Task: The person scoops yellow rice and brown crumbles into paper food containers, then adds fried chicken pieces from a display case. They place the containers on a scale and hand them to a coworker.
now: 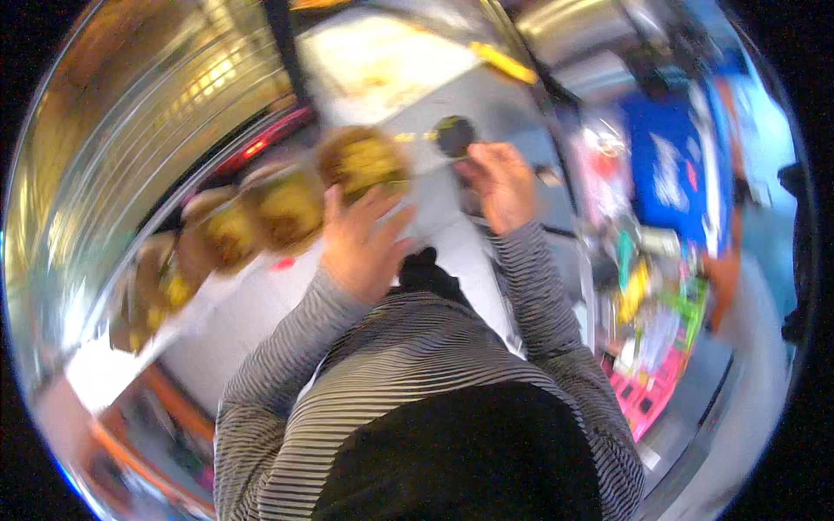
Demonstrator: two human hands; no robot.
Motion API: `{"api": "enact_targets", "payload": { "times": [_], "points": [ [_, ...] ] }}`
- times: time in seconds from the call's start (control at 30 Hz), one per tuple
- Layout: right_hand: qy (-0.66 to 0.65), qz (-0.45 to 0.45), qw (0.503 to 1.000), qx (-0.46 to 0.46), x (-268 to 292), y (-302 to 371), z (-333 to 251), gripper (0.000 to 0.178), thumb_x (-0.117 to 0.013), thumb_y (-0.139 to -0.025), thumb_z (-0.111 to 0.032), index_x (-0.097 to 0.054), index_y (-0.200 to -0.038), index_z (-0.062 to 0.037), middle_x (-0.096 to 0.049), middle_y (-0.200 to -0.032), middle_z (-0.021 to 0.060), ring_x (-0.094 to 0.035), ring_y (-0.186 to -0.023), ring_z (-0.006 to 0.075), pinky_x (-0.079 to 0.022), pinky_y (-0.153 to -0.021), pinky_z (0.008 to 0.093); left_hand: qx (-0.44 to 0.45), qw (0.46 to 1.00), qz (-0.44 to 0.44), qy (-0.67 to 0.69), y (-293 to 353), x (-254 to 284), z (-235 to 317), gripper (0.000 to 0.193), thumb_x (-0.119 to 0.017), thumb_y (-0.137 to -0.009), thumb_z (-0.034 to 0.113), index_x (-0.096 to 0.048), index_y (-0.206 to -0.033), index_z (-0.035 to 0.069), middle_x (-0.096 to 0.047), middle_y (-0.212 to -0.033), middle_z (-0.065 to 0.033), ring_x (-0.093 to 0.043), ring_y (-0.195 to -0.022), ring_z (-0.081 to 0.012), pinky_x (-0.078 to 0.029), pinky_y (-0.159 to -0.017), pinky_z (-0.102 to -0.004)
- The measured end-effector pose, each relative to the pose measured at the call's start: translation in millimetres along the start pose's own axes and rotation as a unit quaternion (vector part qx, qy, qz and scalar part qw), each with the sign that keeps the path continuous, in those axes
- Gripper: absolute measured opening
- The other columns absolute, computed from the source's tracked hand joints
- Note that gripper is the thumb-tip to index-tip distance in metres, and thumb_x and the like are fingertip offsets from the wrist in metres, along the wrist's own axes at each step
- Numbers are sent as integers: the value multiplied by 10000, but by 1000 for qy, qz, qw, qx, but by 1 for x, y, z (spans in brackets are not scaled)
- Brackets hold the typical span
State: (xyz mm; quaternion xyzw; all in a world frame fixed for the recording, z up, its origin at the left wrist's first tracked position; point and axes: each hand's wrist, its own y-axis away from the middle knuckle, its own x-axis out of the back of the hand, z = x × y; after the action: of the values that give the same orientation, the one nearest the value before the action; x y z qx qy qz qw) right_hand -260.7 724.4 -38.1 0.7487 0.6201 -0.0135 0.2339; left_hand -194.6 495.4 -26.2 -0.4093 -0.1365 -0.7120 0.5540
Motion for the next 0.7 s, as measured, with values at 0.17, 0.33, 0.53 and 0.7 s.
{"api": "enact_targets", "payload": {
  "times": [0.17, 0.33, 0.53, 0.7],
  "points": [
    [-285, 74, 950, -101, 127, 74, -26, 147, -582, -872, -100, -569, -974, 5, -614, -1003, 145, -623, -895, 267, -512, -870, 410, -40, 982, -70, 169, -5, -24, 67, 171, -630, -808, 32, -649, -978, 41, -622, -789, -101, -589, -666, -203, -487, -659, -319],
    [-259, 214, 936, 103, 310, 215, -50, 194, -606, -861, -67, -540, -1027, 8, -609, -983, 154, -612, -908, 242, -515, -843, 353, 41, 929, -242, 277, -10, -109, 150, 142, -644, -855, 147, -656, -912, 17, -610, -717, -43, -507, -586, -77, -402, -528, -231],
    [166, 523, 831, 88, 551, 313, -87, 144, -671, -797, -121, -588, -848, -16, -640, -921, 132, -626, -866, 221, -515, -800, 330, 92, 779, -480, 394, -1, -281, 289, 296, -592, -903, 293, -592, -1074, 51, -620, -931, -68, -569, -784, -129, -467, -689, -261],
    [629, 410, 633, 188, 663, 249, -90, 162, -654, -765, -179, -617, -829, -34, -621, -1099, 127, -576, -1007, 308, -480, -851, 378, 398, 525, -526, 538, 14, -443, 419, 567, -605, -882, 353, -375, -1352, 136, -478, -1271, -97, -534, -1063, -270, -462, -888, -407]
  ]
}}
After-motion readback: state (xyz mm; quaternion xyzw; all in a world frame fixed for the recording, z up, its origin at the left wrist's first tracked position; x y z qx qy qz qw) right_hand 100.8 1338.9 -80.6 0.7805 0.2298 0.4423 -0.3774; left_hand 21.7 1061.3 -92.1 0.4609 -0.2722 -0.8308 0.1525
